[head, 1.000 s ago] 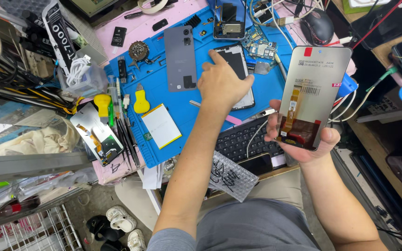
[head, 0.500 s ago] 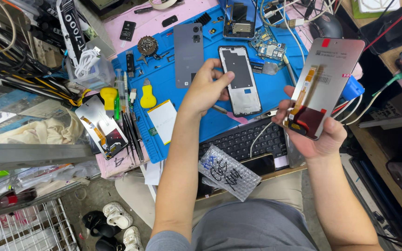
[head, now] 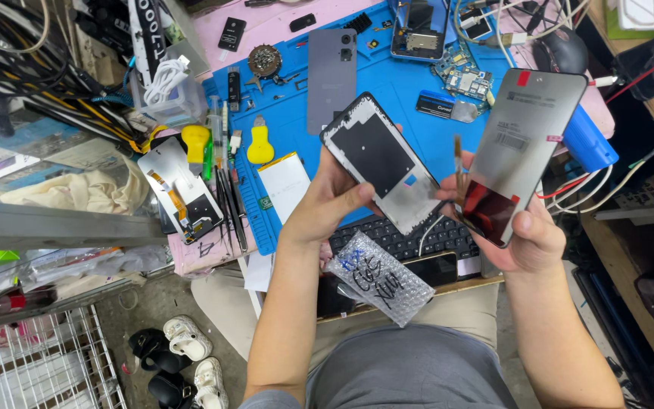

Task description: The person assembles a mobile phone by inserting a battery into the chassis, connecting internal cables, and snapping the back cover into place.

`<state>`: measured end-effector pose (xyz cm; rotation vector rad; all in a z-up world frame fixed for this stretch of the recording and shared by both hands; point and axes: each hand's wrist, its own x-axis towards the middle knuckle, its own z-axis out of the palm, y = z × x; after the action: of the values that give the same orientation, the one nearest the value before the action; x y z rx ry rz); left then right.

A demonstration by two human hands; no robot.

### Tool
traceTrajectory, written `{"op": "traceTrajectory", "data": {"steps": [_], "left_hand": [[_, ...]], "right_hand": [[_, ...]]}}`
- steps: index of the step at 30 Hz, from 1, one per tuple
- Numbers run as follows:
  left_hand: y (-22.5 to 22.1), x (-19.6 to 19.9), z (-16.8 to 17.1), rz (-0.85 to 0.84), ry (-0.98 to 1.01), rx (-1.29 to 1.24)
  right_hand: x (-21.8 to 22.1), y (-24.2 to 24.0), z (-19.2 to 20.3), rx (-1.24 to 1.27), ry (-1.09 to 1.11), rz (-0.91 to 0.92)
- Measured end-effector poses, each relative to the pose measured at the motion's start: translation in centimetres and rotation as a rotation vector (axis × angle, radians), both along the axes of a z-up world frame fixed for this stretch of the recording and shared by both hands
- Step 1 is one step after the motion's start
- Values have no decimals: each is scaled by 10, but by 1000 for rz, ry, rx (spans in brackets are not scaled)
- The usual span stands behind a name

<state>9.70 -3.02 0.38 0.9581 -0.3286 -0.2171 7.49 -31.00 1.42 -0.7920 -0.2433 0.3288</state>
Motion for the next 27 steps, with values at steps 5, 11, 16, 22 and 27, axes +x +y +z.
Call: {"op": "traceTrajectory", "data": {"steps": [5, 11, 16, 22, 27], "left_hand": [[14, -14, -6, -116, -46, -116], [15, -21, -14, -129, -17, -224], [16, -23, -13, -54, -52, -253], [14, -27, -4, 49, -93, -311], [18, -29, -3, 52, -106, -325]], "right_hand": [[-6, 0, 3, 36, -11, 77], [-15, 10, 18, -20, -70, 96], [-25, 11, 38, -242, -127, -5], [-26, 9, 48, -442, -263, -63], [-23, -1, 53, -656, -363, -88]]}}
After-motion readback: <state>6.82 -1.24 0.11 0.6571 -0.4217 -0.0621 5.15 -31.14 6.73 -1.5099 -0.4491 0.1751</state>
